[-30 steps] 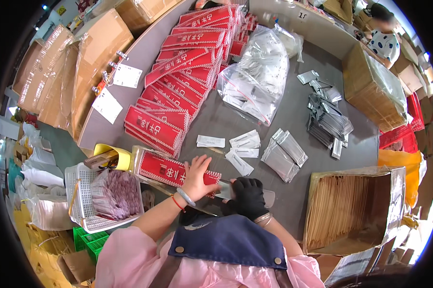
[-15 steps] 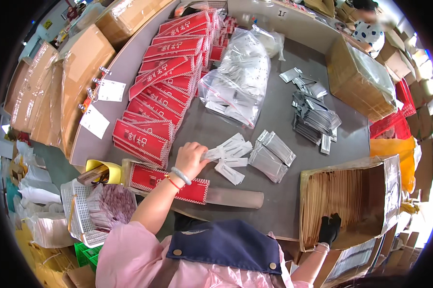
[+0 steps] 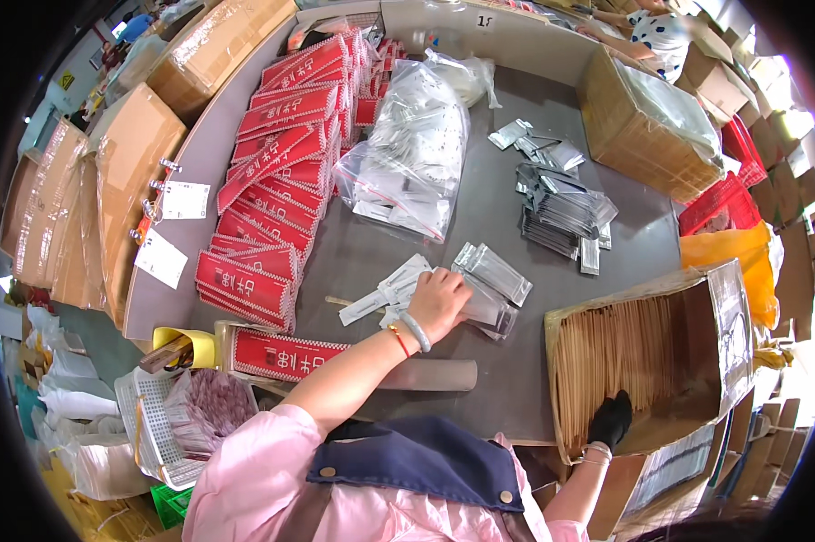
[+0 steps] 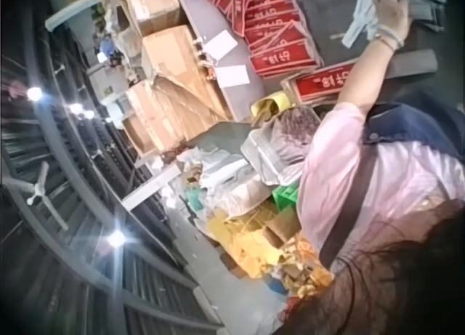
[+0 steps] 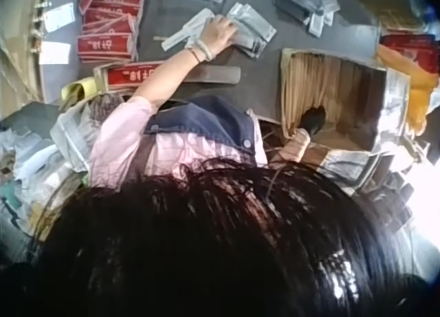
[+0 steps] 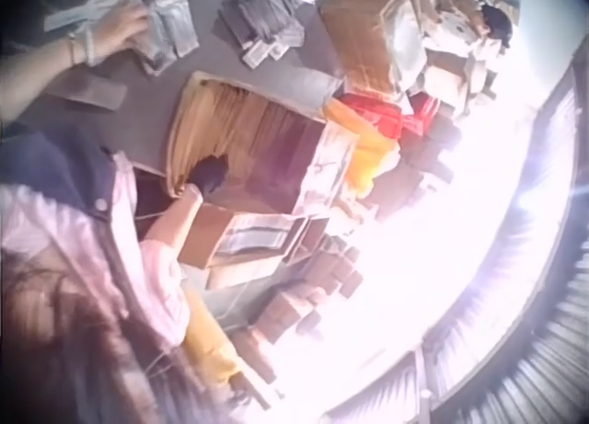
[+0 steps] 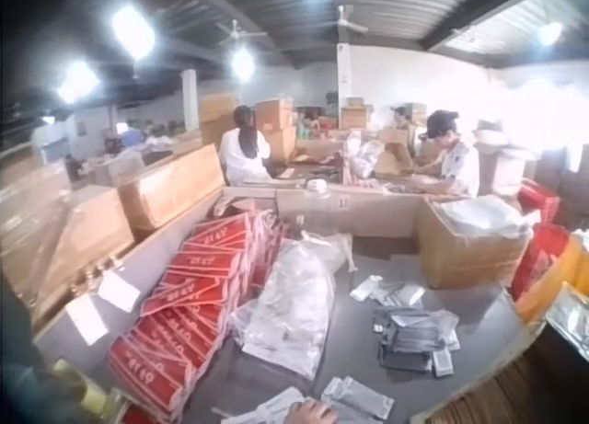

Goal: Packing small silver pouches into red boxes in a warehouse environment.

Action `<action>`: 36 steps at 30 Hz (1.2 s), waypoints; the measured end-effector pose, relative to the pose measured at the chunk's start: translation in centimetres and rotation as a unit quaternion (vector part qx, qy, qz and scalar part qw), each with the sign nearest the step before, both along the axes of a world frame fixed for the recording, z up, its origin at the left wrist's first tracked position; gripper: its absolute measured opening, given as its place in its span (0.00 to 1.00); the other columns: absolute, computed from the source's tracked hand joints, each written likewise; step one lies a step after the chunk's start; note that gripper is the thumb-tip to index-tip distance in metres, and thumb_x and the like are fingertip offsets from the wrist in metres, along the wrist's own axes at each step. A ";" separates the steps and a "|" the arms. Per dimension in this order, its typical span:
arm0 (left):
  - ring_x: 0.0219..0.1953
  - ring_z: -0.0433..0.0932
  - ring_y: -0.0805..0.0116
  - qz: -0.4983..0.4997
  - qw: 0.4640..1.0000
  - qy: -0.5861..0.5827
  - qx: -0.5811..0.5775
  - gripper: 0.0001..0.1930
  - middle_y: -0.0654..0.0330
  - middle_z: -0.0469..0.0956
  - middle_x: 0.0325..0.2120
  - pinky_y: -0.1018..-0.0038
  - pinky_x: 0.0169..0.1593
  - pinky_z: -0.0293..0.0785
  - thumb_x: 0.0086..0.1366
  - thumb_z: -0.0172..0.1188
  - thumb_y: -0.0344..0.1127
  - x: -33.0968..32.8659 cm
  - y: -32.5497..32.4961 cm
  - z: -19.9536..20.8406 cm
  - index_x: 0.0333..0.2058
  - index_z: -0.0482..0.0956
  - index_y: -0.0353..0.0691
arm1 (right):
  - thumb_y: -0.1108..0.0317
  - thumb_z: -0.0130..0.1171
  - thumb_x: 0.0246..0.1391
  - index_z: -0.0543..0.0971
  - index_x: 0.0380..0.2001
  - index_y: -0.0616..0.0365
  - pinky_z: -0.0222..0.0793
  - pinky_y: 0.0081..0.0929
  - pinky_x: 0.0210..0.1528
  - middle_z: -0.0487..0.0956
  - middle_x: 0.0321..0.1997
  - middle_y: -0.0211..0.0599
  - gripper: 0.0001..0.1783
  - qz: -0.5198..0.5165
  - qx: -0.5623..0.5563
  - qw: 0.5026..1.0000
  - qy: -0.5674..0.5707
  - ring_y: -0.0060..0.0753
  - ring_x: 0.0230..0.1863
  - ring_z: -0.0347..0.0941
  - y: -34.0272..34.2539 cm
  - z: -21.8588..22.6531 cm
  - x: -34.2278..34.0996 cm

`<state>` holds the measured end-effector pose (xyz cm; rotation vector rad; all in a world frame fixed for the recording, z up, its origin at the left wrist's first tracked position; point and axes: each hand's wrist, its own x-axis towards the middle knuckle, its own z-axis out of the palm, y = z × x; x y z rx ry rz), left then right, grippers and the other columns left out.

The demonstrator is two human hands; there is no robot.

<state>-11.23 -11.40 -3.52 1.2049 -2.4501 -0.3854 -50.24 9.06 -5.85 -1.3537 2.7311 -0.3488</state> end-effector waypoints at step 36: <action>0.51 0.68 0.53 0.079 0.990 -0.017 0.116 0.36 0.59 0.73 0.46 0.59 0.55 0.65 0.36 0.76 0.44 12.7 12.2 3.1 0.48 0.78 0.40 | 0.70 0.59 0.53 0.81 0.47 0.44 0.71 0.41 0.40 0.77 0.32 0.41 0.17 0.486 0.143 0.857 -0.094 0.48 0.37 0.75 -7.9 5.0 18.5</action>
